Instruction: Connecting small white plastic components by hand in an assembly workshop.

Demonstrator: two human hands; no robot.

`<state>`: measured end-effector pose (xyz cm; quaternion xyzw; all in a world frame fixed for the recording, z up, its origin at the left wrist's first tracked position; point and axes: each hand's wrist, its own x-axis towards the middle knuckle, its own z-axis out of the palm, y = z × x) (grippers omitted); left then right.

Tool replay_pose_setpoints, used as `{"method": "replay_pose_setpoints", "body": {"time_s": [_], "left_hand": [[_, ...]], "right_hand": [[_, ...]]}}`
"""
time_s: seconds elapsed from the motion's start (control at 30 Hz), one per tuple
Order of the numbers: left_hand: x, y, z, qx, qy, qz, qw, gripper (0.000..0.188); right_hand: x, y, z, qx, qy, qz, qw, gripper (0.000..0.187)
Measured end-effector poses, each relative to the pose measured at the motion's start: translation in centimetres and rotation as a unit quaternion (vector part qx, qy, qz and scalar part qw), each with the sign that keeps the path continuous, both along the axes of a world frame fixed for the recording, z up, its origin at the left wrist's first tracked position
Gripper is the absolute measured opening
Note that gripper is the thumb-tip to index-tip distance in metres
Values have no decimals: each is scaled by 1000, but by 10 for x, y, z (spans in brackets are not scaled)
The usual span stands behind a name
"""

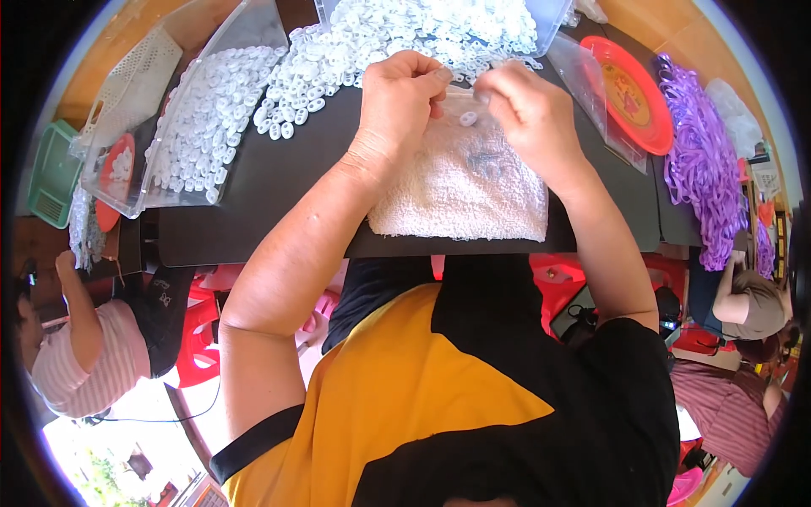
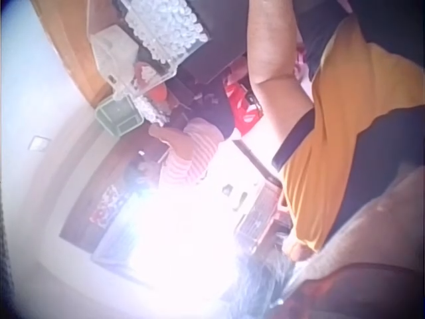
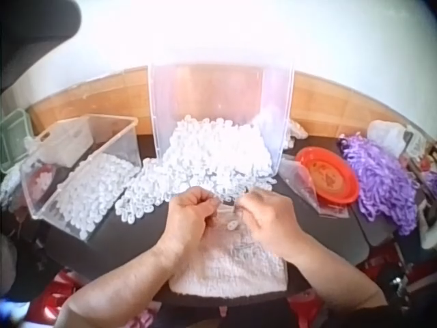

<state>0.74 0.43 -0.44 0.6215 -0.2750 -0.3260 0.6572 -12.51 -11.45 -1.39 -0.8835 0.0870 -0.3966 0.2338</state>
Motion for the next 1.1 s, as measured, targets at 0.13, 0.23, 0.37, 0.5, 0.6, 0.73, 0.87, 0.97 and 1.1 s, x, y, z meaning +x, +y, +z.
{"method": "replay_pose_setpoints", "body": {"time_s": [0.13, 0.23, 0.37, 0.5, 0.6, 0.73, 0.87, 0.97, 1.1], "left_hand": [[2, 0, 1, 17, 11, -2, 1000, 10], [0, 1, 3, 11, 15, 2, 1000, 12], [0, 2, 2, 12, 13, -13, 1000, 11], [-2, 2, 3, 11, 13, -15, 1000, 11], [-1, 1, 1, 5, 24, -11, 1000, 11], [-1, 1, 2, -6, 30, -11, 999, 11], [-1, 1, 1, -5, 26, -9, 1000, 11], [0, 1, 1, -3, 21, -10, 1000, 11], [-1, 1, 2, -7, 28, -12, 1000, 11]], "right_hand": [[-3, 6, 5, -181, 129, -8, 975, 7], [-5, 5, 9, -190, 160, 8, 969, 8], [-4, 4, 8, -212, 178, 21, 961, 10], [-2, 4, 5, -206, 169, 18, 964, 10], [-2, 4, 5, -198, 175, 40, 964, 9], [0, 7, 3, -194, 177, 36, 964, 6], [2, 5, -4, -190, 163, 26, 968, 5], [2, 4, -3, -178, 156, 18, 971, 5], [2, 6, -1, -182, 147, 17, 972, 4]]}}
